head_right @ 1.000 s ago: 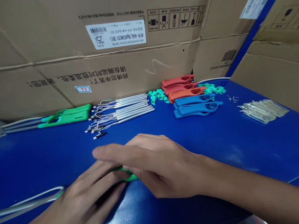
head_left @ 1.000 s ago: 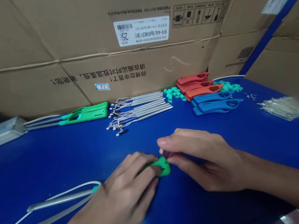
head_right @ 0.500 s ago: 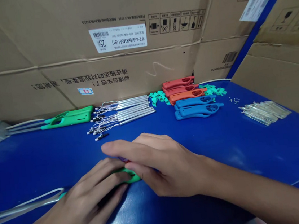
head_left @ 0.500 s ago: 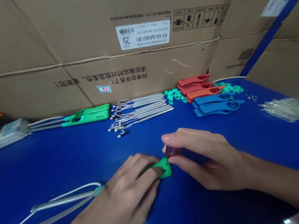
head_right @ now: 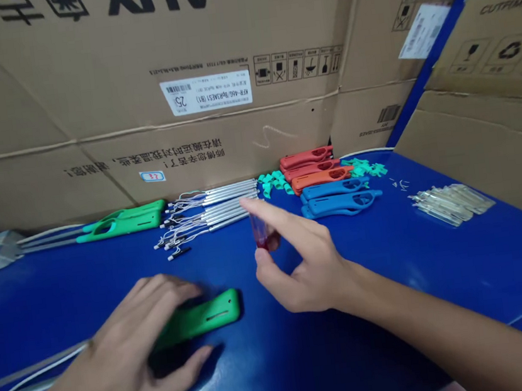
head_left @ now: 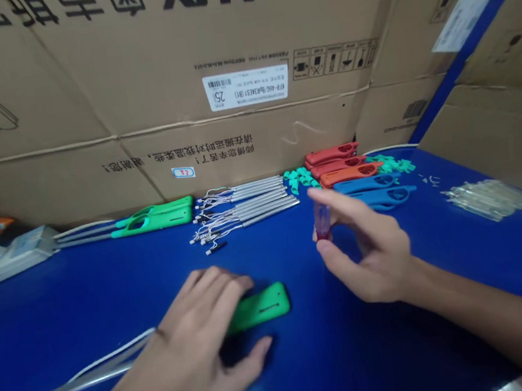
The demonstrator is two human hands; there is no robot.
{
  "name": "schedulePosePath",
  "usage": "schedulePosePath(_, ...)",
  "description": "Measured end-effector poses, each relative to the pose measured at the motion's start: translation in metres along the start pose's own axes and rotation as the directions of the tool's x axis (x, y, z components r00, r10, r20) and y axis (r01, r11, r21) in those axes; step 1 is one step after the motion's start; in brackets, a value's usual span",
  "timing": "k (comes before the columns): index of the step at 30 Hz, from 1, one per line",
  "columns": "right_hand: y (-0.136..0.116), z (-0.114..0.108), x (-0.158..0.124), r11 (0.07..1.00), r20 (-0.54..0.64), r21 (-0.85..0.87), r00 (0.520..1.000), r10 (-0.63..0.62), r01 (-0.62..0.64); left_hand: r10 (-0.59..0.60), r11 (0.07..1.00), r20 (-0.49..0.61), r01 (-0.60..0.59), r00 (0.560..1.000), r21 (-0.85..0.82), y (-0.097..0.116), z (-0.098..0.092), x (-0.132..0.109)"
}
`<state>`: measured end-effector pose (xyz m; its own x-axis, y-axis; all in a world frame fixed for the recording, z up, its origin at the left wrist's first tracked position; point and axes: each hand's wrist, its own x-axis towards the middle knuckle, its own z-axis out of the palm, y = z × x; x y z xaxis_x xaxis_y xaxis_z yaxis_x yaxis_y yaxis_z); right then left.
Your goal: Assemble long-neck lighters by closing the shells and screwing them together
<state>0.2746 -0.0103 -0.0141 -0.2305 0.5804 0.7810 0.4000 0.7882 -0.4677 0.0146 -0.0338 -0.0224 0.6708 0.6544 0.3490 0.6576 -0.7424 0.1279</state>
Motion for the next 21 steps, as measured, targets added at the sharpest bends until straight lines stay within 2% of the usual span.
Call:
schedulePosePath(2, 0.004, 0.001, 0.0, 0.997, 0.022, -0.068, 0.999, -0.032, 0.033, -0.04, 0.999, 0.034, 0.039, 0.999, 0.026, -0.014, -0.004, -0.004)
schedulePosePath(5, 0.007, 0.004, -0.001, 0.993, 0.033, -0.111, 0.999, -0.029, 0.032, -0.09, 0.996, 0.168, 0.09, 0.982, 0.004, -0.028, -0.006, -0.009)
schedulePosePath(8, 0.008, 0.008, -0.003, 0.994, 0.061, -0.107, 0.998, -0.024, 0.031, -0.143, 0.987, 0.287, 0.158, 0.947, -0.029, -0.029, -0.006, -0.006)
schedulePosePath(10, 0.009, 0.009, -0.003, 0.994, 0.072, -0.105, 0.997, -0.026, 0.034, -0.159, 0.982, 0.305, 0.184, 0.939, -0.054, -0.025, -0.006, -0.001)
schedulePosePath(13, 0.012, 0.007, -0.002, 0.993, 0.05, -0.119, 0.999, -0.015, 0.021, -0.257, 0.947, 0.269, 0.297, 0.928, -0.119, -0.019, -0.008, 0.004)
schedulePosePath(16, 0.016, 0.005, 0.0, 0.99, 0.023, -0.14, 0.999, 0.033, -0.029, -0.368, 0.848, 0.208, 0.419, 0.906, -0.323, -0.014, -0.016, 0.007)
schedulePosePath(19, 0.019, 0.006, 0.0, 0.986, 0.044, -0.148, 0.995, 0.084, -0.077, -0.401, 0.764, 0.062, 0.371, 0.914, -0.527, -0.012, -0.033, 0.014)
schedulePosePath(21, 0.019, 0.008, -0.002, 0.986, 0.076, -0.138, 0.992, 0.104, -0.093, -0.4, 0.796, -0.083, 0.301, 0.913, -0.525, -0.015, -0.047, 0.022)
